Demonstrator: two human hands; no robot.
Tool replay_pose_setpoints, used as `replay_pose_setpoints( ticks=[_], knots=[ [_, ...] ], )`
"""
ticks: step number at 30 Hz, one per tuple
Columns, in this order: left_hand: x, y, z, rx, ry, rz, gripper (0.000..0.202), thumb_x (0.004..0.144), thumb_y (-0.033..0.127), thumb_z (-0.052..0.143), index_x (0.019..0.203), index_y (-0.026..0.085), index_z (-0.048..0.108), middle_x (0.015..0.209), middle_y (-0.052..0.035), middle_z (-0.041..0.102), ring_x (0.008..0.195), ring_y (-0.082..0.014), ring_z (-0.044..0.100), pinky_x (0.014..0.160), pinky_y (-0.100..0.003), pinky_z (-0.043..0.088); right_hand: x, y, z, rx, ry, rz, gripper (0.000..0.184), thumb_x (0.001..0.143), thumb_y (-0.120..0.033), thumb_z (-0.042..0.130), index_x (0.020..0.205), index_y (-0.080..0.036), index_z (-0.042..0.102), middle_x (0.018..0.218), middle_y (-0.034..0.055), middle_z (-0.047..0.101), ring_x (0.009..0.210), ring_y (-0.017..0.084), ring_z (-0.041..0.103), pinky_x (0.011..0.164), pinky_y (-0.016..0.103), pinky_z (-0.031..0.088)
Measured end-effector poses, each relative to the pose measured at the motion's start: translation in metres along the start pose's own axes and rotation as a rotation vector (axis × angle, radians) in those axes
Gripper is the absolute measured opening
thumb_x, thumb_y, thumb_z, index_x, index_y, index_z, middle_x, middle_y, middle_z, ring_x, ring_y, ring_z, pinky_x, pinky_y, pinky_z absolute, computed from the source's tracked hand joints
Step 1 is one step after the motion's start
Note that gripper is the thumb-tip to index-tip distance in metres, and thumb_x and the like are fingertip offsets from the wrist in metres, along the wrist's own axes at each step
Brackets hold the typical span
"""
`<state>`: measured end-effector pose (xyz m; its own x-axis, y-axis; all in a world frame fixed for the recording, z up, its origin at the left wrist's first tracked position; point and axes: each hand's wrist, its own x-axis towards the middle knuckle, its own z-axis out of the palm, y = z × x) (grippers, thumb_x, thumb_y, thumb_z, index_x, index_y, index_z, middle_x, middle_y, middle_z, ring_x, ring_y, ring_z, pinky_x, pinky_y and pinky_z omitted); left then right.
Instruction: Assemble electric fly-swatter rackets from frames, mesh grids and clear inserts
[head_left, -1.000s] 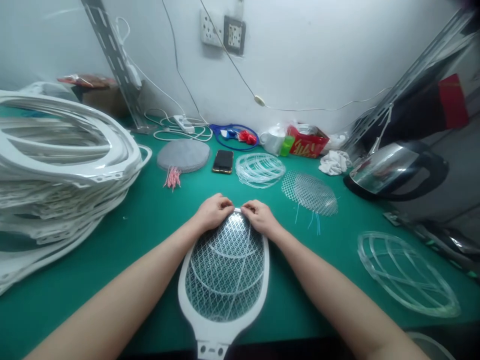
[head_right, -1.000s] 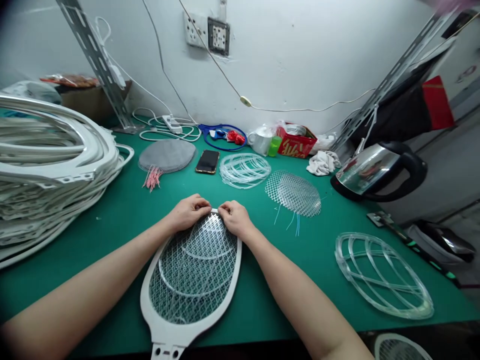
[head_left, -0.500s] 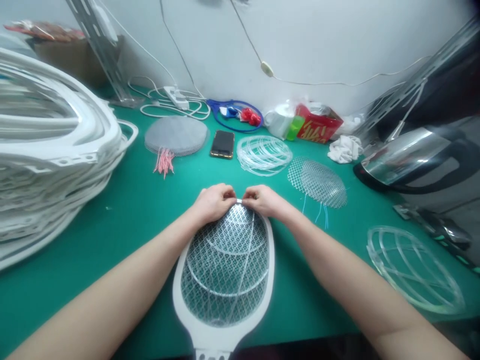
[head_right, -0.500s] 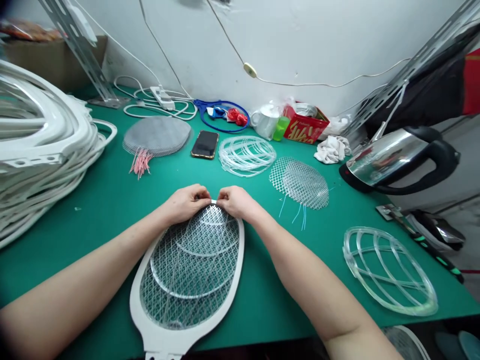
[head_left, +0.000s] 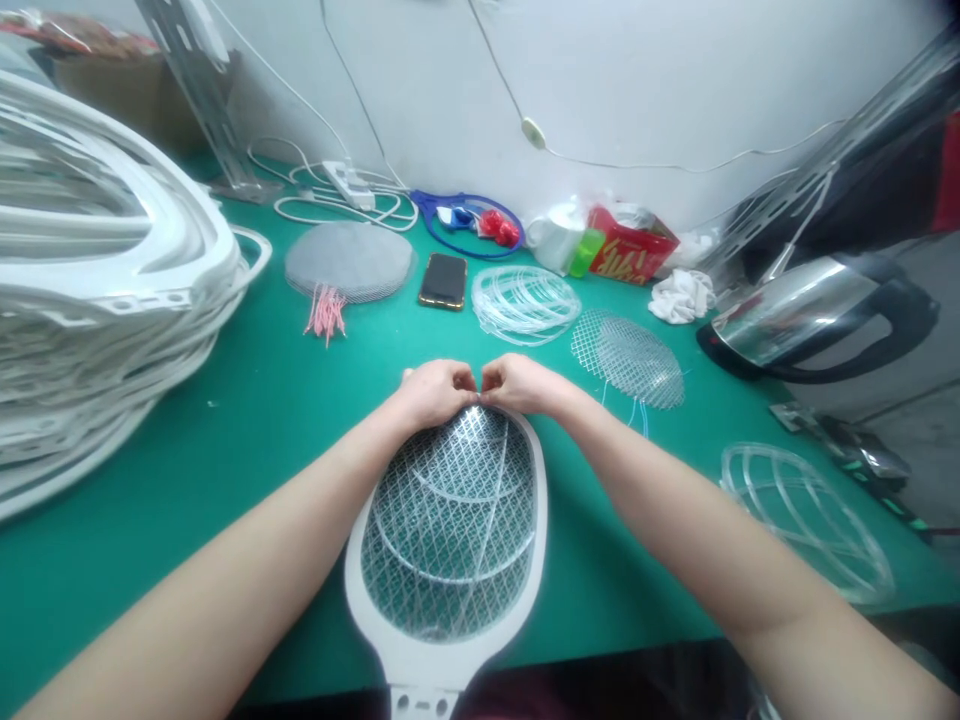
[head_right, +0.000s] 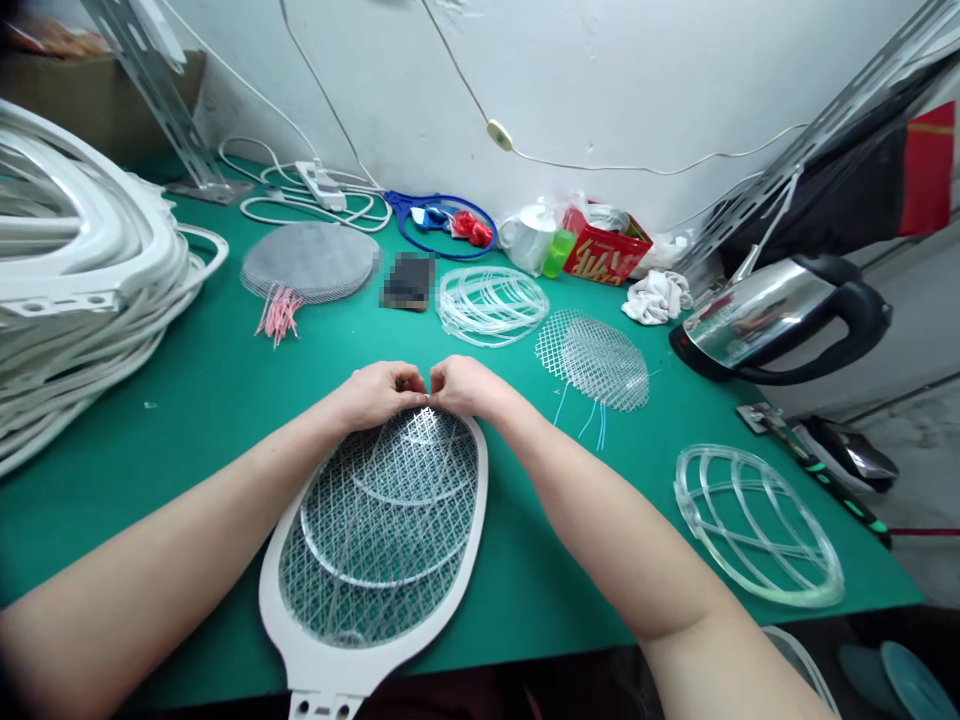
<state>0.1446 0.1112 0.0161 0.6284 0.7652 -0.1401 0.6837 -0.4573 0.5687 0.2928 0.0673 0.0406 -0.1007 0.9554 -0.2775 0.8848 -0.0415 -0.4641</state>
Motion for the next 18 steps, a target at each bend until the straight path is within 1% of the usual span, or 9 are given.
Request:
replay_pose_setpoints(
  ticks=[3, 5, 7, 9, 11, 13, 16, 18],
  knots=[
    [-0.001, -0.002, 0.001, 0.008, 0.020, 0.044, 0.022, 0.072, 0.038, 0.053, 0.079, 0.022, 0.066, 0.089, -0.0016, 0.069, 0.086, -0.0214, 0.060, 0.076, -0.032, 0.042, -0.004, 0.003, 0.004, 0.035, 0.046, -0.007, 0.012, 0.071, -0.024, 0.064, 0.072, -0.013, 0.066, 0.064, -0.0005, 0.060, 0.060, 0.009, 0.051, 0.051, 0.018, 0.034],
    [-0.002, -0.005, 0.000, 0.004, 0.019, 0.087, 0.024, 0.072, 0.039, 0.053, 0.080, 0.022, 0.067, 0.088, -0.0020, 0.069, 0.085, -0.0205, 0.061, 0.074, -0.029, 0.044, -0.010, 0.006, 0.005, 0.095, 0.044, -0.019, 0.015, 0.073, -0.025, 0.063, 0.078, -0.012, 0.067, 0.068, 0.0008, 0.063, 0.063, 0.010, 0.053, 0.054, 0.018, 0.036],
    [-0.004, -0.008, 0.000, -0.005, 0.033, 0.133, 0.026, 0.072, 0.037, 0.053, 0.087, 0.021, 0.067, 0.090, -0.0020, 0.069, 0.084, -0.0183, 0.061, 0.073, -0.026, 0.045, -0.015, 0.009, 0.007, 0.150, 0.038, -0.029, 0.019, 0.073, -0.022, 0.063, 0.088, -0.012, 0.067, 0.074, 0.0021, 0.065, 0.065, 0.010, 0.055, 0.057, 0.018, 0.038],
    [-0.007, -0.011, 0.002, -0.014, 0.070, 0.169, 0.029, 0.074, 0.033, 0.051, 0.094, 0.020, 0.067, 0.094, -0.0020, 0.069, 0.085, -0.0159, 0.062, 0.076, -0.023, 0.045, -0.019, 0.011, 0.009, 0.162, 0.061, -0.045, 0.022, 0.073, -0.020, 0.063, 0.093, -0.012, 0.067, 0.077, 0.0030, 0.067, 0.068, 0.011, 0.057, 0.059, 0.018, 0.040],
    [-0.009, -0.013, 0.005, -0.010, 0.117, 0.188, 0.029, 0.076, 0.030, 0.048, 0.096, 0.019, 0.066, 0.097, -0.0024, 0.069, 0.088, -0.0151, 0.061, 0.078, -0.022, 0.044, -0.021, 0.010, 0.014, 0.102, 0.127, -0.071, 0.017, 0.075, -0.020, 0.061, 0.089, -0.013, 0.067, 0.079, 0.0037, 0.067, 0.070, 0.012, 0.058, 0.062, 0.020, 0.040],
    [-0.010, -0.014, 0.009, 0.009, 0.154, 0.192, 0.029, 0.078, 0.030, 0.045, 0.095, 0.019, 0.067, 0.098, -0.0034, 0.068, 0.090, -0.0159, 0.061, 0.080, -0.023, 0.044, -0.019, 0.009, 0.018, 0.004, 0.203, -0.096, 0.015, 0.078, -0.021, 0.058, 0.086, -0.015, 0.068, 0.082, 0.0045, 0.068, 0.076, 0.014, 0.059, 0.067, 0.022, 0.041],
    [-0.009, -0.012, 0.011, 0.051, 0.184, 0.178, 0.031, 0.079, 0.029, 0.043, 0.097, 0.019, 0.066, 0.101, -0.0043, 0.067, 0.091, -0.0168, 0.060, 0.080, -0.024, 0.044, -0.017, 0.009, 0.020, -0.100, 0.248, -0.107, 0.018, 0.081, -0.023, 0.054, 0.092, -0.017, 0.068, 0.093, 0.0060, 0.068, 0.085, 0.016, 0.059, 0.075, 0.024, 0.041],
    [-0.009, -0.010, 0.006, 0.083, 0.190, 0.156, 0.034, 0.079, 0.031, 0.044, 0.102, 0.019, 0.065, 0.102, -0.0049, 0.067, 0.092, -0.0169, 0.060, 0.081, -0.024, 0.044, -0.020, 0.012, 0.017, -0.136, 0.257, -0.066, 0.023, 0.081, -0.026, 0.056, 0.099, -0.016, 0.066, 0.101, 0.0082, 0.066, 0.089, 0.017, 0.059, 0.077, 0.025, 0.041]
  ],
)
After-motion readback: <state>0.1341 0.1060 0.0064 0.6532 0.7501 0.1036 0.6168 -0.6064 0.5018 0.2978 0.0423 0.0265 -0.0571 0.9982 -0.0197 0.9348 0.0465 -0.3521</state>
